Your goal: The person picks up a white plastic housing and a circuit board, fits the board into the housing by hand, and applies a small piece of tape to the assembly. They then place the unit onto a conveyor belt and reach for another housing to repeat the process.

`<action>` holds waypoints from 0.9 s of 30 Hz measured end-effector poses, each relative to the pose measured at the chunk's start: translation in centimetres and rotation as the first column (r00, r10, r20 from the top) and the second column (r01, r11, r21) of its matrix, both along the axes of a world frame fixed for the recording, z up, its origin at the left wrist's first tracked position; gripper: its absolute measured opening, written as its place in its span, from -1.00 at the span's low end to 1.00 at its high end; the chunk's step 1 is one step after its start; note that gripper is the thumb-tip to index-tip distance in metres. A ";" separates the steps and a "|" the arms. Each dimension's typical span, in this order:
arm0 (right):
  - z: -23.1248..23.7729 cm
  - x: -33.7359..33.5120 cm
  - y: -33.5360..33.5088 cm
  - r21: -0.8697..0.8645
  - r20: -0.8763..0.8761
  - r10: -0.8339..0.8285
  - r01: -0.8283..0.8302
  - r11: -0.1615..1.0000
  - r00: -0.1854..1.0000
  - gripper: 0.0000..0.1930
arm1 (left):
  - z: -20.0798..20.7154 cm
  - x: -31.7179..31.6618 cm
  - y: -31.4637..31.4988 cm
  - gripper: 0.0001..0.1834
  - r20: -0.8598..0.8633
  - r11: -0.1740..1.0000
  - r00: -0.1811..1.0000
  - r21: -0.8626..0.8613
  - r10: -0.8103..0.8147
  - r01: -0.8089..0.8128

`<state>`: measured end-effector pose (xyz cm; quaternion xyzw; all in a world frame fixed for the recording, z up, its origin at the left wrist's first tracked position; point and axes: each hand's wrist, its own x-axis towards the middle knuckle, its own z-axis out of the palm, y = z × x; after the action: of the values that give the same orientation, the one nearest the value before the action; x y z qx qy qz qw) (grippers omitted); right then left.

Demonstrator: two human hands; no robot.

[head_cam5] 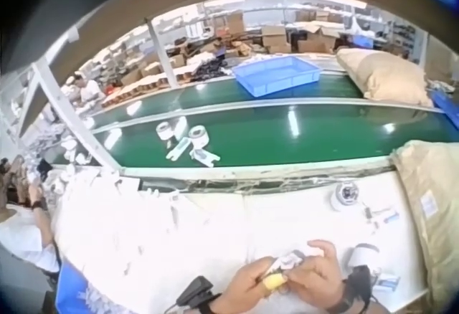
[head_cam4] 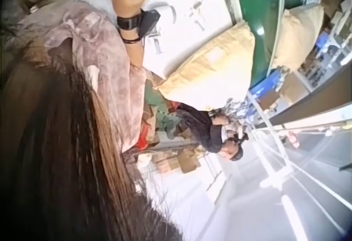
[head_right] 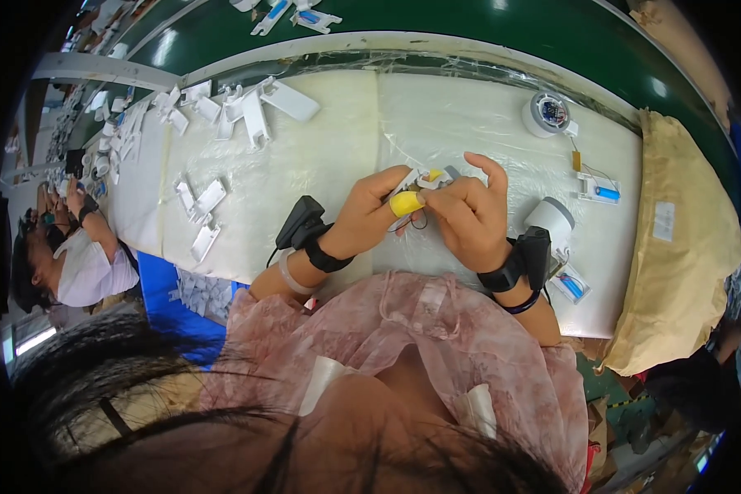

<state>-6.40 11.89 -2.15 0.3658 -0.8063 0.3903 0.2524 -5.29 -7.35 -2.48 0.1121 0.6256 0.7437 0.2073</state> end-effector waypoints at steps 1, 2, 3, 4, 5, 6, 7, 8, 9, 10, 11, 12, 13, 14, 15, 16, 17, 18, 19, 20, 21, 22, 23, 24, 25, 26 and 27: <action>0.0 0.1 -0.1 0.003 0.000 -0.006 0.006 1.000 1.000 -0.74 | 0.1 0.1 0.0 -0.74 -0.036 0.999 0.999 -0.048 0.011 -0.013; 0.0 0.2 -0.2 -0.015 -0.013 -0.006 0.006 1.000 1.000 -0.74 | 0.1 0.2 0.2 -0.74 -0.036 0.999 0.999 -0.045 0.005 -0.007; 0.0 0.2 -0.2 -0.032 -0.027 -0.005 0.004 0.999 1.000 -0.74 | 0.1 0.3 0.4 -0.73 -0.085 0.998 0.996 -0.044 0.040 -0.044; -0.1 0.3 -0.2 -0.032 -0.027 -0.008 0.007 0.999 1.000 -0.74 | 0.0 0.4 0.4 -0.73 -0.133 0.996 0.988 -0.042 0.078 -0.084; -0.1 0.3 -0.2 -0.036 -0.030 -0.011 0.010 0.999 0.999 -0.74 | 0.0 0.4 0.4 -0.73 -0.134 0.996 0.988 -0.042 0.075 -0.082; -0.2 0.3 -0.1 -0.039 -0.033 -0.015 0.013 0.999 0.999 -0.74 | 0.1 0.4 0.5 -0.71 -0.111 0.997 0.991 -0.034 0.070 -0.075; -0.2 0.3 -0.1 -0.040 -0.031 -0.013 0.012 0.999 0.999 -0.74 | 0.0 0.4 0.4 -0.70 -0.085 0.997 0.994 -0.027 0.069 -0.072; -0.2 0.3 -0.1 -0.032 -0.016 -0.008 0.007 0.999 1.000 -0.74 | 0.0 0.4 0.4 -0.70 -0.084 0.997 0.994 -0.027 0.071 -0.073; -0.2 0.3 0.0 -0.025 -0.001 -0.003 0.003 1.000 1.000 -0.73 | -0.2 0.4 0.5 -0.71 -0.083 0.997 0.993 -0.008 0.078 -0.079; -0.2 0.3 0.0 -0.025 -0.002 -0.002 0.002 1.000 1.000 -0.73 | -0.2 0.4 0.5 -0.72 -0.085 0.996 0.993 0.012 0.084 -0.084; -0.3 0.3 0.0 -0.029 -0.001 -0.002 0.002 1.000 1.000 -0.74 | -0.2 0.4 0.5 -0.72 -0.086 0.996 0.993 0.012 0.085 -0.084; -0.4 0.3 0.0 -0.033 0.001 -0.002 0.002 0.999 1.000 -0.74 | -0.2 0.5 0.4 -0.73 -0.054 0.997 0.996 0.002 0.075 -0.075; -0.5 0.3 0.0 -0.033 0.001 -0.002 0.002 0.999 1.000 -0.74 | -0.2 0.5 0.4 -0.74 -0.022 0.998 0.998 -0.009 0.066 -0.066; -0.5 0.3 0.0 -0.031 -0.001 -0.003 0.003 1.000 1.000 -0.74 | -0.3 0.5 0.5 -0.74 -0.022 0.998 0.998 -0.008 0.066 -0.066; -0.5 0.3 0.0 -0.029 -0.003 -0.004 0.004 1.000 1.000 -0.74 | -0.5 0.6 0.5 -0.74 -0.033 0.997 0.996 0.006 0.077 -0.077; -0.5 0.3 0.0 -0.029 -0.004 -0.004 0.004 1.000 1.000 -0.74 | -0.6 0.5 0.5 -0.75 -0.045 0.996 0.995 0.021 0.087 -0.086; -0.5 0.4 -0.1 -0.031 0.003 -0.009 0.009 0.999 1.000 -0.74 | -0.5 0.6 0.6 -0.75 -0.046 0.996 0.995 0.022 0.087 -0.086; -0.4 0.4 -0.2 -0.033 0.009 -0.014 0.015 0.999 1.000 -0.74 | -0.4 0.6 0.6 -0.75 -0.023 0.996 0.996 0.023 0.091 -0.091; -0.4 0.4 -0.2 -0.033 0.008 -0.015 0.015 0.999 1.000 -0.74 | -0.4 0.6 0.6 -0.76 -0.001 0.995 0.995 0.023 0.095 -0.095; -0.4 0.4 -0.2 -0.029 0.010 -0.023 0.023 0.999 1.000 -0.75 | -0.5 0.6 0.7 -0.76 -0.002 0.995 0.995 0.024 0.095 -0.095; -0.3 0.4 -0.3 -0.024 0.012 -0.031 0.031 0.999 0.999 -0.75 | -0.6 0.7 0.7 -0.76 -0.010 0.994 0.994 0.027 0.108 -0.107; -0.3 0.4 -0.3 -0.024 0.011 -0.030 0.030 0.999 0.999 -0.75 | -0.7 0.7 0.8 -0.77 -0.017 0.992 0.993 0.030 0.121 -0.120; -0.3 0.3 -0.4 -0.027 -0.001 -0.043 0.043 0.999 0.999 -0.75 | -0.7 0.8 0.8 -0.77 -0.017 0.992 0.992 0.030 0.122 -0.121; -0.3 0.3 -0.5 -0.030 -0.013 -0.056 0.055 0.998 0.998 -0.75 | -0.7 0.8 0.9 -0.77 -0.021 0.991 0.992 0.035 0.127 -0.127; -0.3 0.3 -0.5 -0.030 -0.013 -0.055 0.054 0.998 0.998 -0.75 | -0.7 0.8 0.9 -0.78 -0.025 0.990 0.991 0.040 0.134 -0.133; -0.3 0.3 -0.5 -0.030 -0.016 -0.057 0.056 0.998 0.998 -0.75 | -0.7 0.8 0.9 -0.78 -0.025 0.990 0.991 0.040 0.135 -0.134; -0.3 0.3 -0.5 -0.031 -0.019 -0.059 0.058 0.998 0.998 -0.75 | -0.6 0.8 0.7 -0.78 -0.026 0.992 0.992 0.015 0.127 -0.127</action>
<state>-6.06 11.35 -2.41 0.3421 -0.8080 0.3914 0.2772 -4.45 -6.61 -3.08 0.0836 0.6292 0.7579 0.1504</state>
